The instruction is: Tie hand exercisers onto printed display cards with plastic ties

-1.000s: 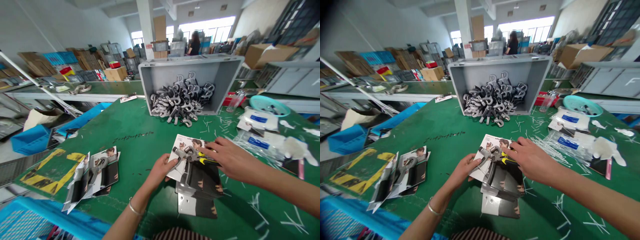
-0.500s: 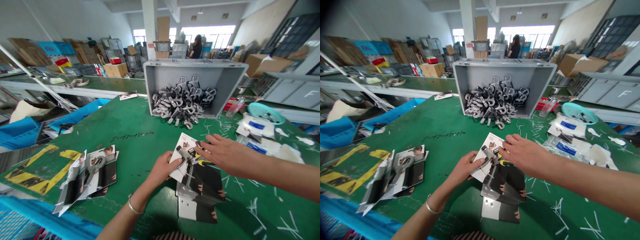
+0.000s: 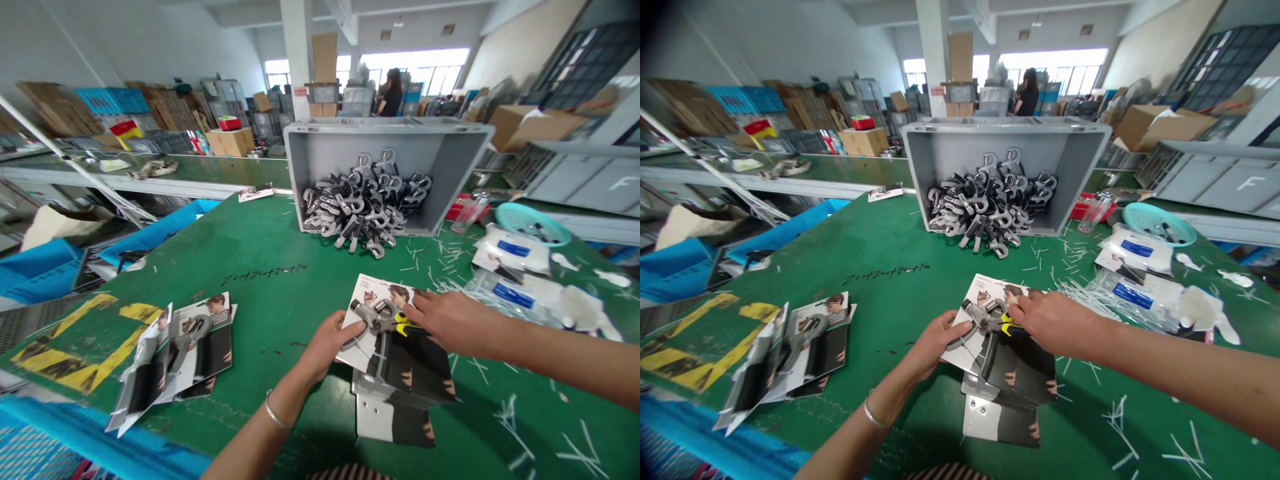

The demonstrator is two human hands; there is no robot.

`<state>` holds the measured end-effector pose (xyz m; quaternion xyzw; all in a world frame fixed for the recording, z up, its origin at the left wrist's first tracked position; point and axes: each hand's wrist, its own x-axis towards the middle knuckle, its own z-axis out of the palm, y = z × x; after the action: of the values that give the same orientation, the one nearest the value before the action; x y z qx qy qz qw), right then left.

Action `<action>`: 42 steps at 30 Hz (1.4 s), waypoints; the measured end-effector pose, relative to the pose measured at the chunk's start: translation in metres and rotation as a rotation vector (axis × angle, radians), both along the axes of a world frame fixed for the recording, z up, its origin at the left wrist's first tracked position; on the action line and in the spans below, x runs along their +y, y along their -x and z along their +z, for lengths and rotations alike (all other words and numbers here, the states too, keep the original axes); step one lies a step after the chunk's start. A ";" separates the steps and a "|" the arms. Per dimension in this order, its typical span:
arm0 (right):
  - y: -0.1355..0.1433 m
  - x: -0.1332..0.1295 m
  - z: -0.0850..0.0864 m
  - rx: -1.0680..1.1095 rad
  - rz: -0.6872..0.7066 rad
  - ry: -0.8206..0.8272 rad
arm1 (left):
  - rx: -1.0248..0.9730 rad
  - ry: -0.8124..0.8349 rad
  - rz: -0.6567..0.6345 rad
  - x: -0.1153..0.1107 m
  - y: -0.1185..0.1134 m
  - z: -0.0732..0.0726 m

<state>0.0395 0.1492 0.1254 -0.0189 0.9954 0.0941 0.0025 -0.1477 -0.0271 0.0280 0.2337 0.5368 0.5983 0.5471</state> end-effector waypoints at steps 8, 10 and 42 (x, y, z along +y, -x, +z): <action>0.017 0.009 -0.001 -0.129 0.129 0.032 | -0.021 0.008 -0.033 0.008 0.005 0.005; 0.017 0.004 0.002 -0.143 0.143 0.109 | 0.006 0.020 0.005 0.007 0.007 0.006; -0.005 -0.127 -0.062 0.306 -0.627 0.774 | 0.450 -0.305 0.800 -0.022 -0.034 0.034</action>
<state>0.0446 0.0217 0.0634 0.2948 0.9041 -0.2842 -0.1219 -0.1136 -0.0486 0.0618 0.2099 0.5957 0.7683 0.1038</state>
